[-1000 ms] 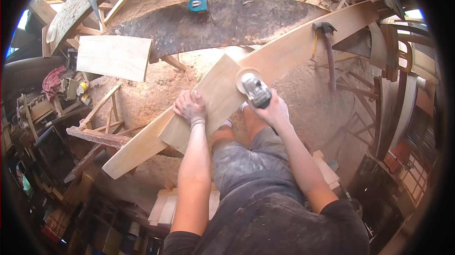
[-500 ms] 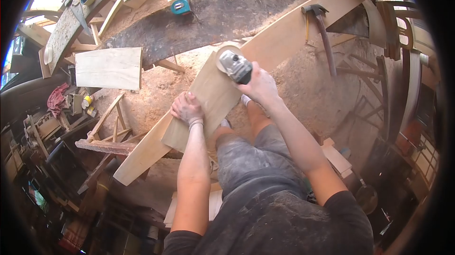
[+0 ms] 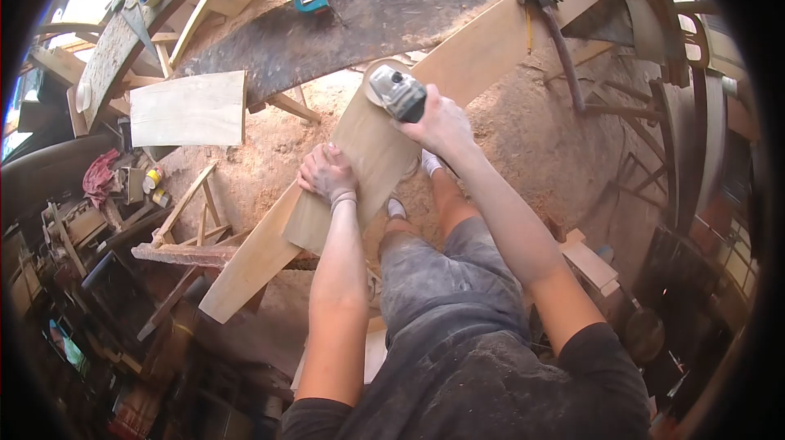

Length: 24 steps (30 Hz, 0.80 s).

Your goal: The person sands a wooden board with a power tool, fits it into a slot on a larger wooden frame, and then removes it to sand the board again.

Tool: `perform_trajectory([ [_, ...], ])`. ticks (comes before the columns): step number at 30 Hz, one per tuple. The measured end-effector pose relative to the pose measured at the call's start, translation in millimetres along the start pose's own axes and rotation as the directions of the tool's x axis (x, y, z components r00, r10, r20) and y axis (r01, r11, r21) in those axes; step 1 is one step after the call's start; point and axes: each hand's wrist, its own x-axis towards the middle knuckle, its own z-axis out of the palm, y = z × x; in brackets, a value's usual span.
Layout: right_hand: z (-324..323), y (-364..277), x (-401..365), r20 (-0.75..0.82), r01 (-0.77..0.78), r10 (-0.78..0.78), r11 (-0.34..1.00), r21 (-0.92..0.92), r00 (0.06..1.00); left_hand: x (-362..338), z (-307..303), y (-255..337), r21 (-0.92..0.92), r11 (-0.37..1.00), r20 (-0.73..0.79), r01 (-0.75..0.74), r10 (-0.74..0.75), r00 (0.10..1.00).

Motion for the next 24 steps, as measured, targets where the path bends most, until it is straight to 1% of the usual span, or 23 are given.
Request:
perform_trajectory([
  [4,-4.2,41.5,-41.3,-0.027,-0.062,0.063,0.998,0.030,0.998,-0.9,1.7,0.8,0.007,1.000,-0.007,0.006,-0.006,1.000],
  [6,8.2,72.0,-65.2,-0.087,-0.119,0.126,0.989,0.085,0.988,-0.3,4.2,-2.1,0.023,1.000,-0.013,0.005,-0.005,1.000],
  [7,11.8,77.6,-72.8,-0.118,-0.142,0.156,0.983,0.115,0.981,1.5,4.6,-1.8,0.019,1.000,-0.018,0.013,-0.013,1.000],
  [8,15.9,82.2,-77.8,-0.098,-0.152,0.163,0.983,0.105,0.982,2.3,5.0,-0.7,0.014,1.000,-0.021,0.017,-0.016,1.000],
  [10,21.0,84.3,-91.1,-0.047,-0.184,0.188,0.979,0.091,0.981,-1.9,2.3,-1.1,0.015,1.000,-0.010,0.011,-0.011,1.000],
  [12,32.4,73.2,-86.5,-0.003,-0.150,0.151,0.986,0.074,0.989,0.1,2.0,0.5,0.017,1.000,-0.014,0.005,-0.004,1.000],
  [14,36.3,45.3,-82.7,0.042,-0.113,0.110,0.989,0.090,0.993,-1.4,1.0,-2.1,0.050,0.999,0.002,0.005,-0.005,1.000],
  [17,47.4,31.7,-63.0,-0.029,-0.044,0.046,0.996,0.074,0.999,0.4,2.2,0.7,0.041,0.999,0.009,0.007,-0.008,1.000],
  [18,45.5,29.0,-59.6,-0.045,-0.077,0.080,0.995,0.061,0.996,-0.5,1.2,0.9,0.031,0.999,0.013,0.013,-0.014,1.000],
  [21,30.2,37.1,-55.4,-0.042,-0.151,0.158,0.979,0.134,0.987,-1.4,0.0,0.3,0.039,0.999,0.059,0.033,-0.036,0.998],
  [24,23.3,51.2,-70.9,-0.052,-0.207,0.216,0.968,0.142,0.975,-1.2,1.3,0.3,0.047,0.999,0.006,-0.001,0.001,1.000],
])
